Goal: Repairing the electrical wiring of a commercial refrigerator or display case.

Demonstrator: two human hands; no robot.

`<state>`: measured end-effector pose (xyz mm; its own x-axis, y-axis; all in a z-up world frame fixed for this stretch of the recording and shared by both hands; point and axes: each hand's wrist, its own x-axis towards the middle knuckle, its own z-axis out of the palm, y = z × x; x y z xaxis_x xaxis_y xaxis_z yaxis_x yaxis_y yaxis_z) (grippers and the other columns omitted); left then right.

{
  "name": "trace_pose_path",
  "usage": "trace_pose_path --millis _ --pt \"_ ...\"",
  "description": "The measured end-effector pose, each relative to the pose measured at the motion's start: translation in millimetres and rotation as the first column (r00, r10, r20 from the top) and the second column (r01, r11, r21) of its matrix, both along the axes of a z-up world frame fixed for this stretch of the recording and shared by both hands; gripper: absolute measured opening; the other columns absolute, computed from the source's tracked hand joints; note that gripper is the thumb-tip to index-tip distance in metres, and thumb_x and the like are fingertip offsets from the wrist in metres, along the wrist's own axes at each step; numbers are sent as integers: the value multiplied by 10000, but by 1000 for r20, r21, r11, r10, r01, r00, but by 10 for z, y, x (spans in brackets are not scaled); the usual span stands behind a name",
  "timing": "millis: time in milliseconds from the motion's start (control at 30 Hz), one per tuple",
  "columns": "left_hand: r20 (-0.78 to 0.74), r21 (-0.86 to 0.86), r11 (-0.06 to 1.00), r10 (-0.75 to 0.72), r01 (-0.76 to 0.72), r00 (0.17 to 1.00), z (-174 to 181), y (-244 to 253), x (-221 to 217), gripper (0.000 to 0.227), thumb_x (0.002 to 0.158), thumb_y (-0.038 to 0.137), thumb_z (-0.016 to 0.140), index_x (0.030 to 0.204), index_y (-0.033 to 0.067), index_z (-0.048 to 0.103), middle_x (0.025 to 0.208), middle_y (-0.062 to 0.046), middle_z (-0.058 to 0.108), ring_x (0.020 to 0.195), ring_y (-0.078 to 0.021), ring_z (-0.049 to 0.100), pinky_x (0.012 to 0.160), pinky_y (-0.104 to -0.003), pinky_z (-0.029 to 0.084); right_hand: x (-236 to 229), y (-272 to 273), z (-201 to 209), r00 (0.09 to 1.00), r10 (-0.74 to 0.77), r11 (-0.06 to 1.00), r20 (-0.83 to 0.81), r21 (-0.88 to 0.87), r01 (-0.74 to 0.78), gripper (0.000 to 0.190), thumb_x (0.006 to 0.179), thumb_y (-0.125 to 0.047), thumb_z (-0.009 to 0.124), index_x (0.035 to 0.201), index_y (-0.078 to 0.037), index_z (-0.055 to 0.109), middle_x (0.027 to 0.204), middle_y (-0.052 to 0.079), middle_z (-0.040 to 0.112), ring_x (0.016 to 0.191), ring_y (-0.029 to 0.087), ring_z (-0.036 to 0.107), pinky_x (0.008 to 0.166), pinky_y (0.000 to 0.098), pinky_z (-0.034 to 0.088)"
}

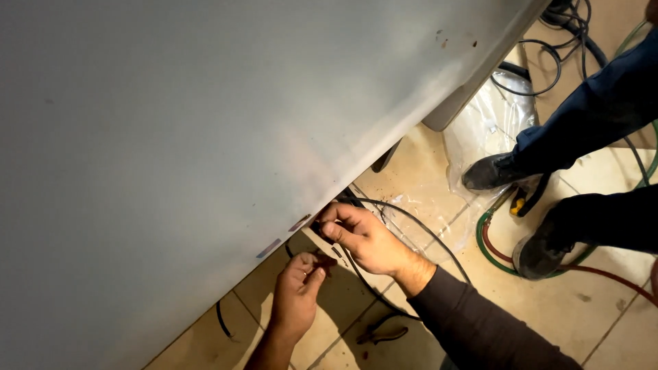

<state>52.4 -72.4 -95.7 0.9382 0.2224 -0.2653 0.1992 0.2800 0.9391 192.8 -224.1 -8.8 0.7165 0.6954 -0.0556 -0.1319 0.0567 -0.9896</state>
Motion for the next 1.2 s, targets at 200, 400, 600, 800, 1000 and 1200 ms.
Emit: trace_pose_path --millis 200,400,600,800,1000,1200 --pt "-193 240 968 123 -75 973 46 71 11 157 933 -2 636 1021 4 766 940 -51 769 861 -152 669 814 -264 518 167 -44 323 880 193 975 433 -184 -123 202 1020 -253 594 944 -74 647 953 38 641 878 172 595 803 310 514" --pt "-79 397 912 150 -107 985 371 65 66 218 1012 192 586 1080 41 728 815 -24 693 767 -130 636 724 -256 506 83 -3 286 817 104 980 567 -197 12 97 953 -125 673 903 -44 656 830 57 655 674 196 587 633 321 511" --pt "51 396 906 140 -149 989 573 -1 149 192 1024 170 536 1051 13 643 781 -40 644 707 -138 601 696 -273 515 6 -42 138 938 -4 992 346 -120 48 76 958 -106 684 933 -41 715 810 21 728 661 100 632 618 244 555" --pt "171 267 958 63 -108 983 403 4 104 276 851 125 457 1089 23 551 1033 -104 570 902 -197 486 856 -306 410 46 -127 111 991 58 987 -119 153 -39 241 999 -61 577 1172 81 668 1041 172 741 949 217 716 836 317 578" --pt "225 397 908 47 -136 973 258 34 119 155 905 27 437 1036 31 520 975 -104 568 855 -220 490 819 -337 457 4 -108 268 926 98 980 364 -200 -25 284 824 -27 751 1108 -36 748 923 51 780 635 86 645 577 207 549" --pt "191 399 905 73 -145 979 196 18 190 144 884 56 547 1026 44 560 990 -75 627 793 -177 536 721 -312 469 -58 -59 406 763 119 991 635 -129 -46 72 868 -43 758 930 -34 723 986 90 723 824 243 696 733 340 567"
